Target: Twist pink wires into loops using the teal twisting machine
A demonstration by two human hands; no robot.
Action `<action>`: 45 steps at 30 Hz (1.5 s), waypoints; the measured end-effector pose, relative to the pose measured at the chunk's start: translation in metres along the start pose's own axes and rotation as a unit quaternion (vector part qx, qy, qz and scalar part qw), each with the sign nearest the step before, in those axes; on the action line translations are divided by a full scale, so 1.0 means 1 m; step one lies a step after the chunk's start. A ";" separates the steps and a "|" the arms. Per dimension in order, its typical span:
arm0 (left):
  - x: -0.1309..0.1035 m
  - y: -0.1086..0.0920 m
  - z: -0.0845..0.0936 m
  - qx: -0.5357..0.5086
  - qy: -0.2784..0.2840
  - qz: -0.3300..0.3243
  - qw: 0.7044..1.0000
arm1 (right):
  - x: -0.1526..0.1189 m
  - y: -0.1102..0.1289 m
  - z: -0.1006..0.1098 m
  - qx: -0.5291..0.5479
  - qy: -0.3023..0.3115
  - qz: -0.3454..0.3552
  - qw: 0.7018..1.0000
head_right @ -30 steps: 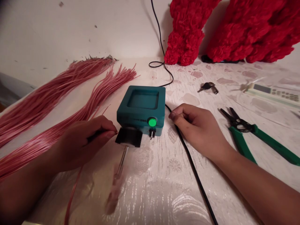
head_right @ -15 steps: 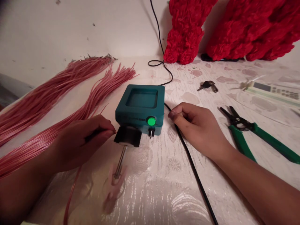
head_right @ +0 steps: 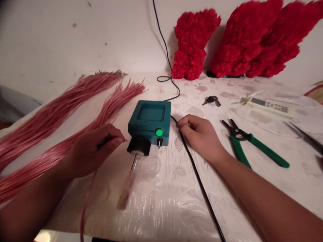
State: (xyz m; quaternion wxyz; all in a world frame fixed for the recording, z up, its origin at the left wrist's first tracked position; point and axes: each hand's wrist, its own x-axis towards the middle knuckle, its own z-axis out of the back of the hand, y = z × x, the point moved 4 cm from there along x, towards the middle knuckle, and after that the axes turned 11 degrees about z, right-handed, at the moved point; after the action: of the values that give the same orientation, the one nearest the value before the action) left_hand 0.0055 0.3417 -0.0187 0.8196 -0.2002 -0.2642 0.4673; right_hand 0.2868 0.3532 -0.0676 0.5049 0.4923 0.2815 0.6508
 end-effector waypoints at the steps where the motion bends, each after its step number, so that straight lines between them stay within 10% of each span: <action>1: 0.001 0.000 0.002 -0.009 -0.015 0.007 1.000 | 0.000 -0.001 0.000 -0.005 0.001 -0.004 1.000; 6: -0.013 -0.021 0.019 -0.037 -0.090 0.028 0.995 | 0.002 -0.002 -0.001 -0.022 -0.018 0.033 0.999; 12: -0.112 -0.065 0.013 -0.168 -0.129 0.082 0.974 | 0.002 0.021 0.003 -0.038 -0.047 0.079 0.995; 19: -0.204 -0.087 -0.024 -0.379 -0.181 0.229 0.878 | -0.107 0.126 -0.004 -0.035 -0.067 0.142 0.987; 26: -0.223 -0.108 -0.030 -0.409 -0.189 0.171 0.876 | -0.213 0.189 -0.061 0.049 0.067 0.228 0.970; 45: -0.244 -0.123 -0.023 -0.368 -0.210 0.121 0.898 | -0.242 0.192 -0.076 0.042 -0.022 0.220 0.974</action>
State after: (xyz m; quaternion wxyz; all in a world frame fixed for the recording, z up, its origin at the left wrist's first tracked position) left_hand -0.0023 0.0674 -0.0263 0.5500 -0.4152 -0.5573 0.4632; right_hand 0.1448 0.0733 -0.0150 0.3344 0.5772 0.1819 0.7225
